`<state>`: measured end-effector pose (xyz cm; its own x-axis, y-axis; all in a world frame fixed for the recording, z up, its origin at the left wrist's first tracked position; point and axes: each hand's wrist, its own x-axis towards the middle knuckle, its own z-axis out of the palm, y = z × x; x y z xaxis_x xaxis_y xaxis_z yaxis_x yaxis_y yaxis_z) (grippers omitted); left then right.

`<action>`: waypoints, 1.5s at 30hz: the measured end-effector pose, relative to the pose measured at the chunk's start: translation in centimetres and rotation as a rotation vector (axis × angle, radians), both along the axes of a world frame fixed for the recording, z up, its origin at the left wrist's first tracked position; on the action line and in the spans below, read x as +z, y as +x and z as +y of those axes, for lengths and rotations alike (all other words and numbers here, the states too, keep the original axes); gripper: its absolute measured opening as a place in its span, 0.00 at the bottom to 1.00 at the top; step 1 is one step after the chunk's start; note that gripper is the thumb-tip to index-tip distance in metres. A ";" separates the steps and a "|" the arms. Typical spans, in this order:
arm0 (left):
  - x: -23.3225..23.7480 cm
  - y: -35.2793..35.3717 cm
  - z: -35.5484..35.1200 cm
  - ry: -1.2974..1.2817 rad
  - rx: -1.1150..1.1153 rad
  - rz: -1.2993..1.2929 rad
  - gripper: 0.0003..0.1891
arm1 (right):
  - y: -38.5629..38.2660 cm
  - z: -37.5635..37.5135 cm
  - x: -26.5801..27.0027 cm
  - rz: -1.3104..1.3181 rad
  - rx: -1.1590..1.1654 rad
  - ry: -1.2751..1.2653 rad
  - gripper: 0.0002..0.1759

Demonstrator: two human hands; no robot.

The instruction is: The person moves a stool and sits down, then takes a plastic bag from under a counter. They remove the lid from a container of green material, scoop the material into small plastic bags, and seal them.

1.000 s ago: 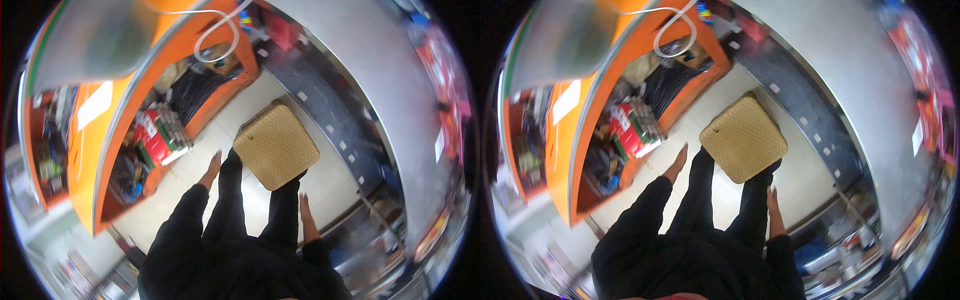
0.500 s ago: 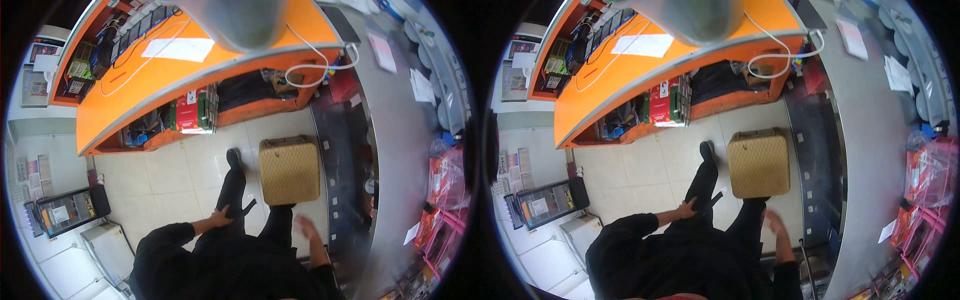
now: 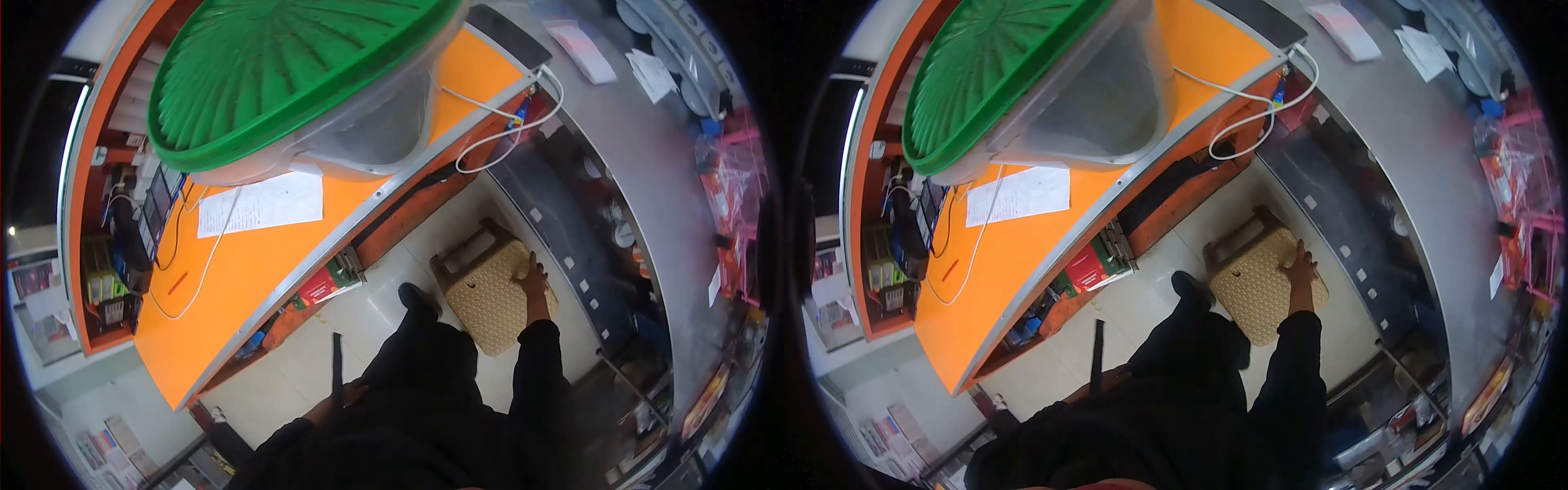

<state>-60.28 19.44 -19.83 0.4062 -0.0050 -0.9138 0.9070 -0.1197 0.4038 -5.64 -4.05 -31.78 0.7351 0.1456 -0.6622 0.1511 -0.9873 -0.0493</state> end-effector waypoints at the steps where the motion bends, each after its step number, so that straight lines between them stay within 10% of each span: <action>1: -0.6 -0.6 0.8 -0.022 0.028 -0.001 0.31 | -0.5 0.2 0.0 -0.015 0.054 0.001 0.65; 7: -2.0 -4.6 4.0 0.110 -0.046 0.041 0.28 | -3.0 3.6 2.4 -0.023 -0.098 -0.177 0.61; 12: -10.4 -7.8 4.1 -0.396 0.861 -0.400 0.17 | -7.6 7.3 1.7 -0.049 -0.062 0.189 0.46; 13: -1.5 -1.7 4.6 0.148 0.310 -0.258 0.15 | -8.3 7.9 1.1 -0.013 -0.022 0.382 0.42; 19: 2.4 5.6 6.8 0.259 0.272 -0.460 0.18 | -6.3 9.2 14.9 -0.172 -0.356 0.649 0.28; 25: 0.9 12.3 8.7 0.178 0.174 -0.424 0.22 | -9.3 11.1 29.2 -0.095 0.541 0.147 0.21; 30: -1.2 19.3 10.1 0.226 0.214 -0.414 0.27 | 0.9 12.2 18.0 -0.026 0.772 0.333 0.13; 34: -1.6 23.8 9.7 0.355 0.352 -0.289 0.31 | 7.8 13.9 15.2 -0.023 0.386 0.496 0.14; 38: 0.0 26.5 8.6 0.458 0.463 -0.054 0.36 | 11.6 15.8 15.5 0.915 0.258 1.078 0.13; 40: 0.7 27.6 8.2 0.492 0.528 0.043 0.38 | 12.4 18.1 19.9 0.736 0.829 0.515 0.13; 45: -0.8 27.4 6.0 0.518 0.711 0.247 0.44 | 15.6 20.2 12.3 0.730 1.170 0.114 0.22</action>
<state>-32.89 25.40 -20.61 -0.0511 0.6064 -0.7935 0.8897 0.3885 0.2396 9.95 16.18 -19.46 -0.3559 0.5101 -0.7830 0.7856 -0.2905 -0.5463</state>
